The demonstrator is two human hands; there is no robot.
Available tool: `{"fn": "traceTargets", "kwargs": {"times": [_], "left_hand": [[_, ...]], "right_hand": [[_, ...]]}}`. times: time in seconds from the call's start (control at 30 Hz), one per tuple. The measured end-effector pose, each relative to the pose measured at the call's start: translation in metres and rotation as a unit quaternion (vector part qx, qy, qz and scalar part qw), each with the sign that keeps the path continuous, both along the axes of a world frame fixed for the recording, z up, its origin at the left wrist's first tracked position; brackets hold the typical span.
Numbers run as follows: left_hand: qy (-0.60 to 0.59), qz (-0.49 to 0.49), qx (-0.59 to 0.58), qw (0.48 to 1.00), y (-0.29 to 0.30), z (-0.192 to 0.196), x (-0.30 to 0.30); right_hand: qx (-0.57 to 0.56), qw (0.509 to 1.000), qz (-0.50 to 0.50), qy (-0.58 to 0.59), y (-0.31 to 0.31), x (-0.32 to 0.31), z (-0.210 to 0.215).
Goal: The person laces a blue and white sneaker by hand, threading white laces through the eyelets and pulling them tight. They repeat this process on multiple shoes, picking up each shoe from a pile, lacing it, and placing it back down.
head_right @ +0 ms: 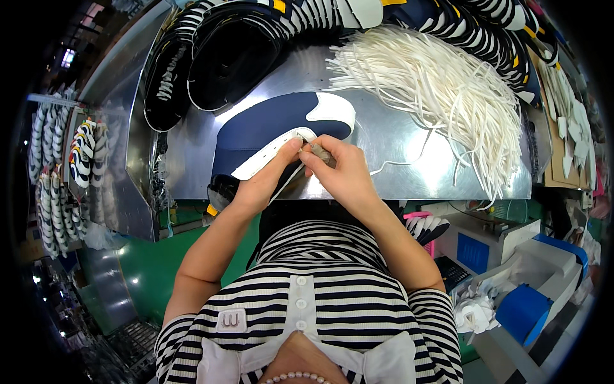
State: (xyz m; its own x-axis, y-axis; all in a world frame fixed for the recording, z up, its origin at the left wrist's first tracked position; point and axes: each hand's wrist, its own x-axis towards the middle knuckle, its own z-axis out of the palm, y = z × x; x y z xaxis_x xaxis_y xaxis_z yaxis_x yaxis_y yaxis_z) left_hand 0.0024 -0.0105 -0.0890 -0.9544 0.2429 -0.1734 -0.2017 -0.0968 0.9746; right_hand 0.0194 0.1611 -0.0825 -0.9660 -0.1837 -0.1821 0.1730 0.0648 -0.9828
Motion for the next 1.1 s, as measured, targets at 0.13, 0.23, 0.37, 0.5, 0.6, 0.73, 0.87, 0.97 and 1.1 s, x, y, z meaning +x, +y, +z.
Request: {"fn": "traceTargets", "kwargs": {"times": [0.13,0.23,0.37,0.5,0.6,0.73,0.87,0.97,1.1], "left_hand": [[-0.014,0.016,-0.020,1.000,0.000,0.002,0.003],[-0.016,0.016,-0.005,1.000,0.000,0.004,0.006],[-0.004,0.009,-0.025,1.000,-0.001,0.006,0.008],[0.029,0.000,-0.053,0.998,0.000,0.008,0.008],[0.013,0.011,-0.068,0.998,0.002,0.010,0.008],[-0.014,0.015,-0.052,0.998,0.000,0.011,0.006],[0.154,0.007,-0.158,0.975,0.002,0.008,0.002],[0.407,-0.013,-0.333,0.851,0.008,0.024,0.002],[0.551,-0.053,-0.438,0.709,0.006,0.024,0.004]], "right_hand": [[-0.033,0.998,-0.035,0.040,-0.002,0.018,0.006],[-0.012,0.996,-0.050,0.079,0.004,0.022,0.003],[0.017,0.997,-0.034,0.066,0.009,0.019,0.008],[0.028,0.998,-0.026,0.055,0.011,0.015,0.008],[0.019,0.999,-0.021,0.042,0.013,0.012,0.012],[-0.040,0.998,-0.021,0.045,0.014,0.010,0.008],[0.013,0.999,-0.019,0.027,0.014,0.007,0.014],[0.107,0.991,-0.022,0.073,0.017,0.002,0.012],[0.259,0.951,0.004,0.168,0.005,-0.007,0.002]]}}
